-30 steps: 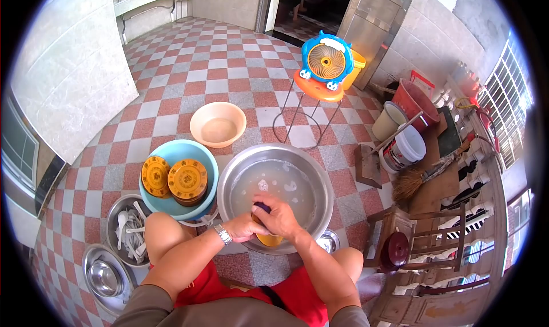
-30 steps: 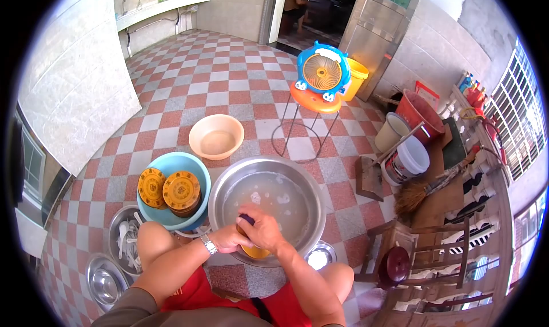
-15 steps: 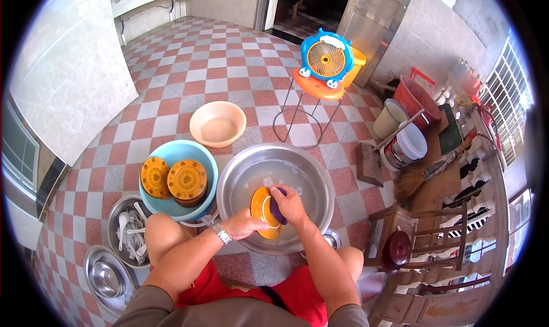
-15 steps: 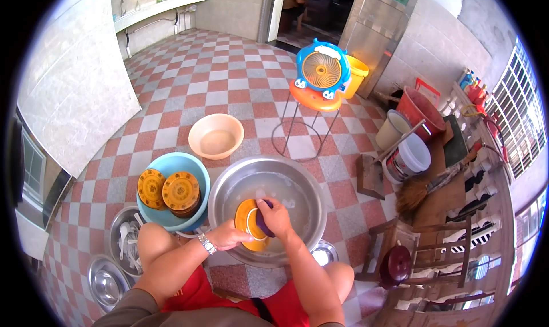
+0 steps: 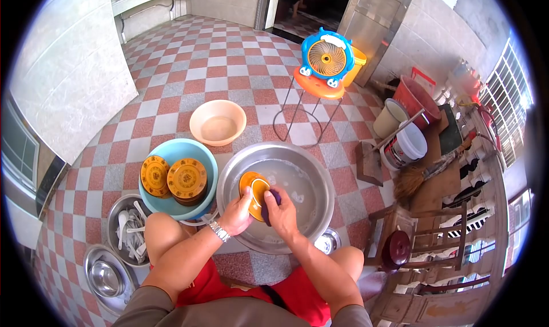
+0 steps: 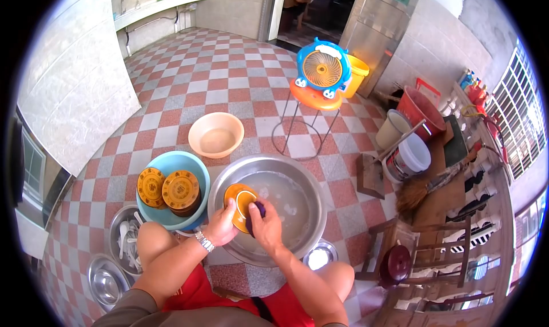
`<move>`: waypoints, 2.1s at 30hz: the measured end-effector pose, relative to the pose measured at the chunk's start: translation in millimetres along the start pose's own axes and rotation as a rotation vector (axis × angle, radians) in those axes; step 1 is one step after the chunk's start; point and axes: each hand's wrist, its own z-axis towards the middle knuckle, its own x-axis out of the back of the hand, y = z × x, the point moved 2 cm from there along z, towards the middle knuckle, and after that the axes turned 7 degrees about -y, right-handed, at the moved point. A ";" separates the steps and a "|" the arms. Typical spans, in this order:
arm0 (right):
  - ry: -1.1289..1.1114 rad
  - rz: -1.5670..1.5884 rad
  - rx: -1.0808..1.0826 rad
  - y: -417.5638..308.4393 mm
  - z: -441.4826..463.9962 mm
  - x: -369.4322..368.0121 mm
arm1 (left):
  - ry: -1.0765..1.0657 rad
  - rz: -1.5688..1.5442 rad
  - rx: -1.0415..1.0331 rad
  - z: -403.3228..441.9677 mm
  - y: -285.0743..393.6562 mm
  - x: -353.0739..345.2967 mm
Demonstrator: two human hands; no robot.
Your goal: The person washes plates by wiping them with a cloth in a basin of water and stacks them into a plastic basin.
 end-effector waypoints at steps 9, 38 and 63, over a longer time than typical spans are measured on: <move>-0.062 -0.119 0.325 -27.4 -18.6 -13.4 | 0.038 0.092 0.150 -4.9 -18.6 9.1; -0.348 0.451 -0.733 78.2 32.3 37.4 | -0.144 1.803 -0.440 -10.8 -22.7 13.7; 0.007 0.298 -0.796 190.2 47.6 6.4 | -0.263 1.953 0.222 -17.7 -27.7 19.4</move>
